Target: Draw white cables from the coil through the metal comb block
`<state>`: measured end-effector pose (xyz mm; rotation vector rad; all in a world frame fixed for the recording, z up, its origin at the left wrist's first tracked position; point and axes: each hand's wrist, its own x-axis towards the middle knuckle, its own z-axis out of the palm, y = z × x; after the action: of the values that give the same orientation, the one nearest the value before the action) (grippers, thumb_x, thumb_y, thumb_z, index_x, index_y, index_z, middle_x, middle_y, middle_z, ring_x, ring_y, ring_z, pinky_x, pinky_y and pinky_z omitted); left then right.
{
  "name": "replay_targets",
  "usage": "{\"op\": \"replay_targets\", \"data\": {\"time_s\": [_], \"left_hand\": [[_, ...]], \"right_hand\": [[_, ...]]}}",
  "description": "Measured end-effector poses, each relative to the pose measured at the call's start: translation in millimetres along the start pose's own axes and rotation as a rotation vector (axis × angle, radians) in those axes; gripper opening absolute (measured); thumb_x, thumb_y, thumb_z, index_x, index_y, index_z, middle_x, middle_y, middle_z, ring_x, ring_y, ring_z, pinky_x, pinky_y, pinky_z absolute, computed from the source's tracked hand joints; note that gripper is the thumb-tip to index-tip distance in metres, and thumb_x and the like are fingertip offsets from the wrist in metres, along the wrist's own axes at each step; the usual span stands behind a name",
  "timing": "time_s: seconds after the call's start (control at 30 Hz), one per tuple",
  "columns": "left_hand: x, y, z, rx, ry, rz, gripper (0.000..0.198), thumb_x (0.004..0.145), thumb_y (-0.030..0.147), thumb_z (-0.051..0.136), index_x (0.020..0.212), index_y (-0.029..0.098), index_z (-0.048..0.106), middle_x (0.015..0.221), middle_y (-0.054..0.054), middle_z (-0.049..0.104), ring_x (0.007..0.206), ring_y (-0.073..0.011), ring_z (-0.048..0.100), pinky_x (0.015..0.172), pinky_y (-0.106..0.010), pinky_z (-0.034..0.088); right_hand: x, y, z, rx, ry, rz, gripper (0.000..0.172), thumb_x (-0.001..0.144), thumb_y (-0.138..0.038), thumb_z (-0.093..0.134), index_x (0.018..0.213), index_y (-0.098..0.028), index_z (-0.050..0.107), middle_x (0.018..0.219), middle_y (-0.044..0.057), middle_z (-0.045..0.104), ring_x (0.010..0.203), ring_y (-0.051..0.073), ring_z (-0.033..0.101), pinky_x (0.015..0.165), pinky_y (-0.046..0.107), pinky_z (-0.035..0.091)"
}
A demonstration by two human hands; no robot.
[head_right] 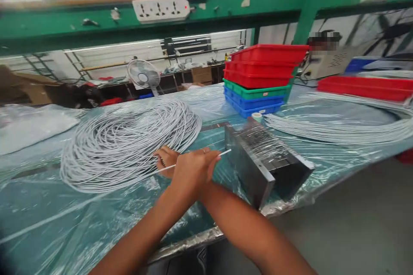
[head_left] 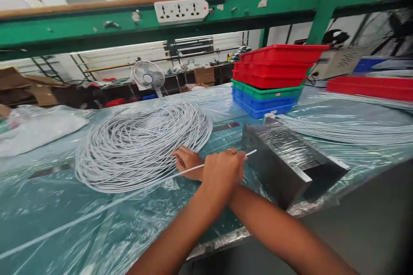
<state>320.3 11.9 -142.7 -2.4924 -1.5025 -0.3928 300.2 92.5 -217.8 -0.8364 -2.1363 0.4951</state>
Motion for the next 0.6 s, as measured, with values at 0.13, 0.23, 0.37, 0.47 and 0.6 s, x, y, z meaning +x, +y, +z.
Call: {"op": "replay_targets", "data": {"time_s": [0.13, 0.23, 0.37, 0.47, 0.6], "left_hand": [[31, 18, -5.7, -0.112, -0.022, 0.134, 0.013, 0.105, 0.027, 0.053, 0.104, 0.023, 0.065, 0.089, -0.004, 0.055, 0.075, -0.0231, 0.057, 0.06, -0.027, 0.045], [39, 20, -5.2, -0.156, -0.031, 0.166, 0.017, 0.106, 0.026, 0.051, 0.1, 0.022, 0.067, 0.091, -0.003, 0.055, 0.078, -0.0235, 0.057, 0.061, -0.028, 0.046], [40, 20, -0.5, -0.167, -0.04, 0.152, 0.017, 0.106, 0.026, 0.051, 0.101, 0.023, 0.067, 0.114, -0.002, 0.051, 0.079, -0.0235, 0.057, 0.065, -0.035, 0.051], [38, 23, 4.0, -0.188, 0.024, 0.143, 0.014, 0.103, 0.024, 0.053, 0.103, 0.02, 0.067, 0.128, -0.004, 0.042, 0.076, -0.0231, 0.058, 0.065, -0.038, 0.053], [34, 29, 2.5, -0.223, 0.07, 0.205, 0.013, 0.1, 0.026, 0.057, 0.098, 0.016, 0.066, 0.118, -0.007, 0.047, 0.074, -0.0193, 0.057, 0.055, -0.029, 0.047]], "right_hand": [[3, 3, 1, -0.057, 0.031, -0.049, 0.021, 0.085, -0.01, 0.047, 0.1, -0.02, 0.056, 0.097, 0.003, 0.057, 0.086, 0.015, 0.055, 0.077, 0.025, 0.043], [4, 7, 2, -0.076, 0.033, -0.075, 0.022, 0.086, -0.013, 0.045, 0.103, -0.021, 0.057, 0.099, 0.004, 0.058, 0.078, 0.014, 0.054, 0.071, 0.024, 0.042], [3, 10, 6, -0.091, 0.037, -0.093, 0.024, 0.086, -0.014, 0.044, 0.105, -0.021, 0.056, 0.098, 0.003, 0.057, 0.075, 0.013, 0.053, 0.07, 0.023, 0.042], [4, 12, 9, -0.08, 0.04, -0.101, 0.024, 0.085, -0.013, 0.044, 0.105, -0.02, 0.057, 0.097, 0.003, 0.057, 0.077, 0.013, 0.054, 0.074, 0.023, 0.043], [4, 8, 11, -0.001, 0.049, -0.119, 0.025, 0.084, -0.011, 0.042, 0.102, -0.019, 0.058, 0.095, 0.005, 0.058, 0.082, 0.016, 0.055, 0.078, 0.026, 0.043]]}}
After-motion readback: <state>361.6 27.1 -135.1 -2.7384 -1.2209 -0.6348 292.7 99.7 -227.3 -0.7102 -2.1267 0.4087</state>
